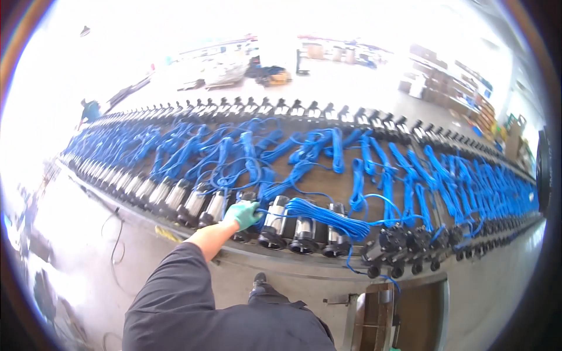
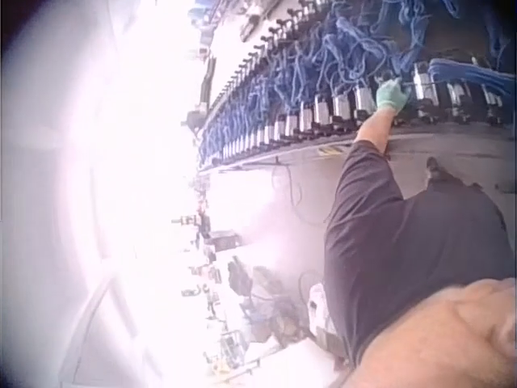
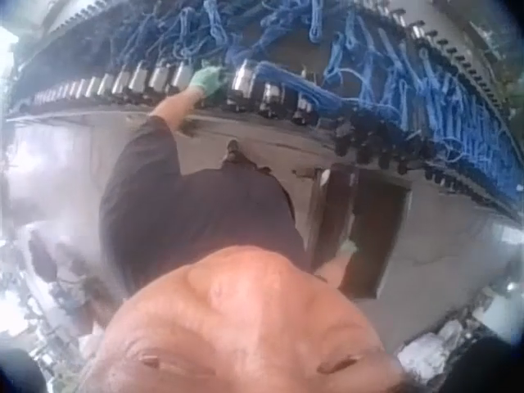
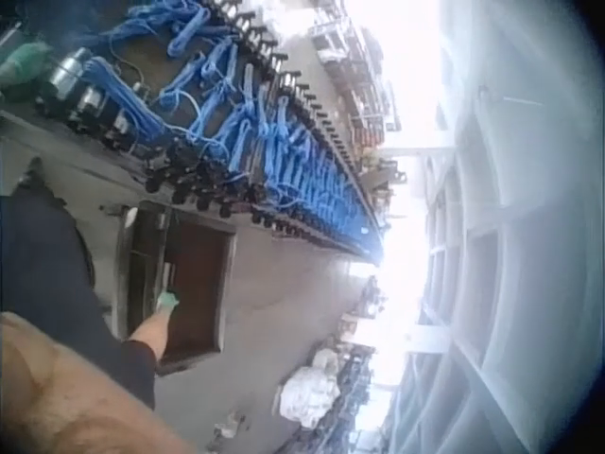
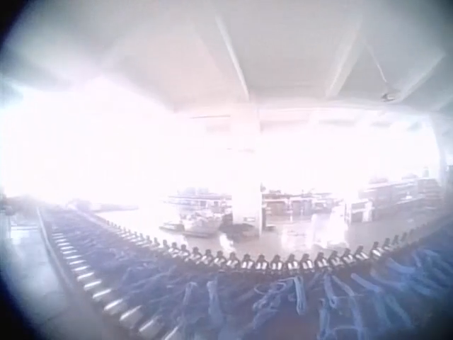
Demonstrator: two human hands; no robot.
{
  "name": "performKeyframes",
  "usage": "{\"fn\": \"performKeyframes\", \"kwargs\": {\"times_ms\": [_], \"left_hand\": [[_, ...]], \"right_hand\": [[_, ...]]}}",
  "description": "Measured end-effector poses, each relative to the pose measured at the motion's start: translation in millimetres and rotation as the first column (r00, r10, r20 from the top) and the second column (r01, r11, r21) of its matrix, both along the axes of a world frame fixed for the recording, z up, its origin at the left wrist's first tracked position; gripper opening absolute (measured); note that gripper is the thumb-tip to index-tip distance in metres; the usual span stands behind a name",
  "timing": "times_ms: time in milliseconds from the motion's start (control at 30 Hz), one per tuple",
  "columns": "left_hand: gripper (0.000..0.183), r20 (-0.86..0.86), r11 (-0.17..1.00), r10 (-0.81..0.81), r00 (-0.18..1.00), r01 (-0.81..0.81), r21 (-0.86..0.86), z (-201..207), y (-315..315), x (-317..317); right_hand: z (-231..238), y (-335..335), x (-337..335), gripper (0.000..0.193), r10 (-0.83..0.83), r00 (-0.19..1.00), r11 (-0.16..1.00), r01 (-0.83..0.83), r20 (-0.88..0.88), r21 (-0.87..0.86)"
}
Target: The person, wearing green gloves, repeatedly picks up submersible pumps one by one, submerges them in a tank of liquid, and then returns them to a row of similar pumps on a table.
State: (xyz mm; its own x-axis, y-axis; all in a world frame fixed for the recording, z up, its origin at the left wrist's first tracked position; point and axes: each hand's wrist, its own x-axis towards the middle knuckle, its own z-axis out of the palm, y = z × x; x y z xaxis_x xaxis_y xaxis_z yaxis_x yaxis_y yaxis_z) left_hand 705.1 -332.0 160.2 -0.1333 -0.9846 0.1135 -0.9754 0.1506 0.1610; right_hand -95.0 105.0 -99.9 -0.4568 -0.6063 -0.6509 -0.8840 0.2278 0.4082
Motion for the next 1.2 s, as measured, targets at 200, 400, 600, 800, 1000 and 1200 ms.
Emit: {"fn": "performKeyframes", "kwargs": {"times_ms": [200, 400, 600, 800, 1000, 1200], "left_hand": [[0.050, 0.011, 0.993, 0.006, 1.000, -0.007, 0.120, -2.9, -13.8, -6.1], [0.049, 0.034, 0.987, 0.054, 0.998, -0.058, 0.148, 5.0, -3.5, 2.4], [0.046, 0.004, 0.994, 0.021, 1.000, -0.021, 0.111, -1.4, -8.0, -0.8], [0.044, 0.017, 0.993, 0.029, 0.999, -0.031, 0.112, 1.4, -4.3, -0.6], [0.042, 0.048, 0.994, -0.051, 0.998, 0.046, 0.099, 5.5, -3.1, -2.8], [0.037, 0.133, 0.987, -0.113, 0.985, 0.097, 0.125, 14.6, -0.8, -10.2]], "right_hand": [[-40.3, 50.0, -34.3, 0.025, 0.011, 0.998, 1.000, -0.012, 0.070, 0.022], [12.6, -5.2, 5.1, 0.027, -0.019, 0.999, 0.998, 0.016, 0.048, 0.067], [8.6, 21.5, 2.0, 0.030, 0.006, 0.998, 1.000, -0.005, 0.070, -0.020], [8.1, 13.7, 8.4, 0.026, 0.029, 0.999, 0.996, -0.030, 0.017, 0.079], [18.4, 17.6, 14.4, 0.035, 0.055, 0.998, 0.997, -0.054, -0.007, 0.047], [13.7, 23.0, 17.1, 0.039, -0.109, 0.994, 0.993, 0.108, -0.009, -0.052]]}}
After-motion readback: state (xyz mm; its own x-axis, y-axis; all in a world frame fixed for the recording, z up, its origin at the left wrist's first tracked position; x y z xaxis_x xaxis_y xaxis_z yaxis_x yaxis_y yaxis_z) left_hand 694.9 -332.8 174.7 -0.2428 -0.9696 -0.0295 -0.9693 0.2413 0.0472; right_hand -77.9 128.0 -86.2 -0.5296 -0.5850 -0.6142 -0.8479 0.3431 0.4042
